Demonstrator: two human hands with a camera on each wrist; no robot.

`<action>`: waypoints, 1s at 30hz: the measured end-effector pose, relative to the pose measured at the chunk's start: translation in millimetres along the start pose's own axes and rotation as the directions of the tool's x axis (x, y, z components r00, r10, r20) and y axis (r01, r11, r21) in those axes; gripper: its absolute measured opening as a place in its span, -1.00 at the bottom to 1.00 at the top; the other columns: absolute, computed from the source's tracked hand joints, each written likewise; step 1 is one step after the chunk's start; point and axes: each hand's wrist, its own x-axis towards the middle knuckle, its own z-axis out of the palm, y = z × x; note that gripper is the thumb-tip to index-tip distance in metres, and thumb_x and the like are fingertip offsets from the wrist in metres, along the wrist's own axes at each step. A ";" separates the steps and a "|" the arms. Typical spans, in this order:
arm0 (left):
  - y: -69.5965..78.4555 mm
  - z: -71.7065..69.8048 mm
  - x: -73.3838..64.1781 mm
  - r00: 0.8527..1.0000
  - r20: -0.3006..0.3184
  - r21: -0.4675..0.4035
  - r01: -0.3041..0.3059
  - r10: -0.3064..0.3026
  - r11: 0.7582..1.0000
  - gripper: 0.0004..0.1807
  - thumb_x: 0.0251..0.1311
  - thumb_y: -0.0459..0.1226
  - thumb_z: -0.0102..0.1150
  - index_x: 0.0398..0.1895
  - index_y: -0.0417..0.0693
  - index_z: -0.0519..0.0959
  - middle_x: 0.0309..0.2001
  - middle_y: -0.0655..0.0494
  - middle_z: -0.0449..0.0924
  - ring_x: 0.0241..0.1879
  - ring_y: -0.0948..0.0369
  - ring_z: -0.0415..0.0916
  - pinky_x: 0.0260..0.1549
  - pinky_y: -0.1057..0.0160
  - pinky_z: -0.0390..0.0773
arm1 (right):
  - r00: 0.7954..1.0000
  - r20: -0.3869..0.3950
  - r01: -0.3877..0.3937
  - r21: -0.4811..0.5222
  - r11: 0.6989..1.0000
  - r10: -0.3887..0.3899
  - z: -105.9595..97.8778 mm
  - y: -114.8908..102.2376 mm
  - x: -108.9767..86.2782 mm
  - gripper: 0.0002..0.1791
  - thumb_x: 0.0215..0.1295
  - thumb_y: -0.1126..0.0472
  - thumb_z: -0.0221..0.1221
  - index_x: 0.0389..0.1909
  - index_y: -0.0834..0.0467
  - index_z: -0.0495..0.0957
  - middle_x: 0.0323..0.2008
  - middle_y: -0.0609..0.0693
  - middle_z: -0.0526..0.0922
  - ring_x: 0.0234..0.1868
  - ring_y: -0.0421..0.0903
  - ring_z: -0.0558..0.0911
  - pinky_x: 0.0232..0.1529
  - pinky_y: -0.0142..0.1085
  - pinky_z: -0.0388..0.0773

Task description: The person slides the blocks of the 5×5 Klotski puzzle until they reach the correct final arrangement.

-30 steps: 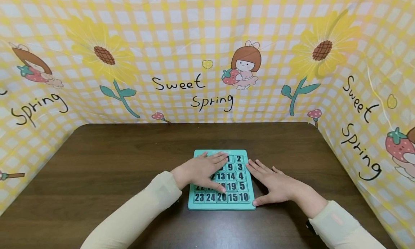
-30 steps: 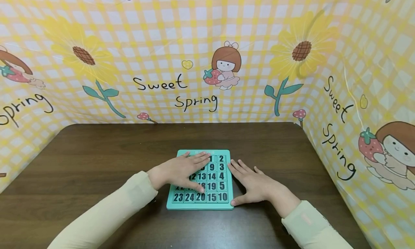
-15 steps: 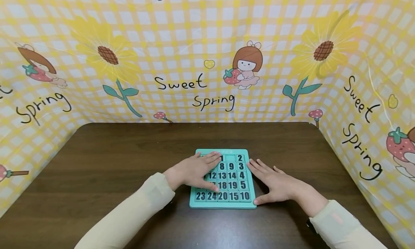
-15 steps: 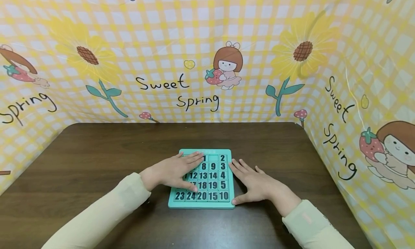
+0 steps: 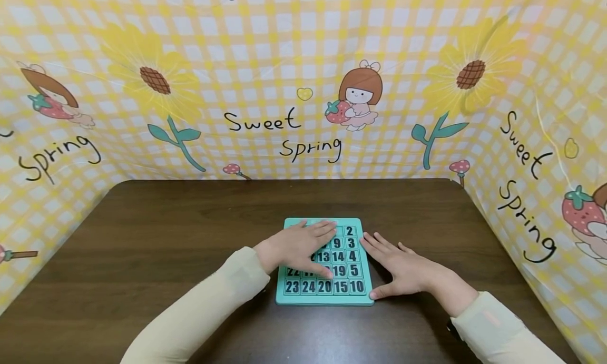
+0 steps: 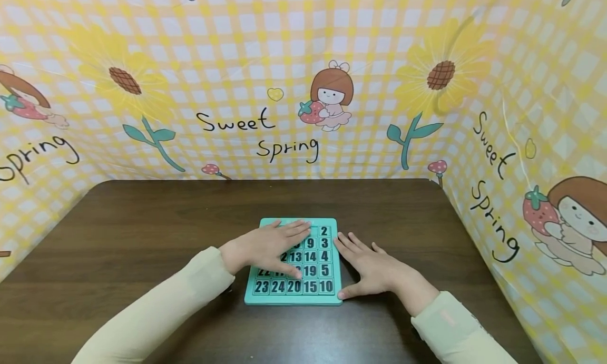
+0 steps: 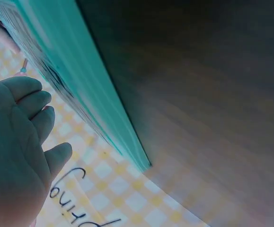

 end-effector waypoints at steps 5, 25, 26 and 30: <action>6.2 -3.0 10.9 1.000 0.011 0.027 -0.013 0.013 1.000 0.15 0.13 0.52 -0.13 0.61 0.04 -0.08 0.63 0.15 -0.21 0.62 0.19 -0.27 0.53 -0.14 -0.07 | 1.000 -0.002 -0.001 -0.008 1.000 0.001 -0.5 0.1 0.6 0.27 0.07 -0.49 0.22 0.61 0.04 -0.18 0.63 -0.02 -0.18 0.62 0.14 -0.16 0.37 0.46 -0.05; 6.9 -1.4 20.6 0.999 0.048 0.031 -0.009 0.007 0.999 0.14 0.13 0.52 -0.14 0.62 0.09 -0.10 0.63 0.21 -0.25 0.61 0.24 -0.29 0.53 -0.13 -0.09 | 1.000 0.004 -0.004 -0.005 1.000 0.004 -0.3 0.4 0.2 0.27 0.07 -0.47 0.24 0.61 0.06 -0.16 0.63 -0.01 -0.18 0.62 0.14 -0.16 0.36 0.46 -0.05; 5.8 -1.0 19.5 0.999 0.050 0.032 -0.005 0.004 0.999 0.14 0.12 0.53 -0.14 0.62 0.09 -0.10 0.63 0.21 -0.25 0.61 0.24 -0.30 0.53 -0.13 -0.08 | 1.000 0.003 -0.003 -0.006 1.000 0.003 -0.1 0.3 0.2 0.27 0.07 -0.47 0.24 0.61 0.06 -0.16 0.63 0.00 -0.18 0.62 0.14 -0.16 0.36 0.47 -0.04; 0.8 1.2 13.2 0.999 0.049 0.030 0.004 -0.006 1.000 0.15 0.12 0.53 -0.14 0.61 0.09 -0.09 0.63 0.21 -0.24 0.61 0.23 -0.29 0.52 -0.15 -0.07 | 1.000 0.001 -0.009 -0.009 1.000 0.009 0.1 -0.1 0.7 0.27 0.06 -0.47 0.25 0.61 0.04 -0.16 0.63 -0.02 -0.19 0.62 0.13 -0.17 0.37 0.45 -0.04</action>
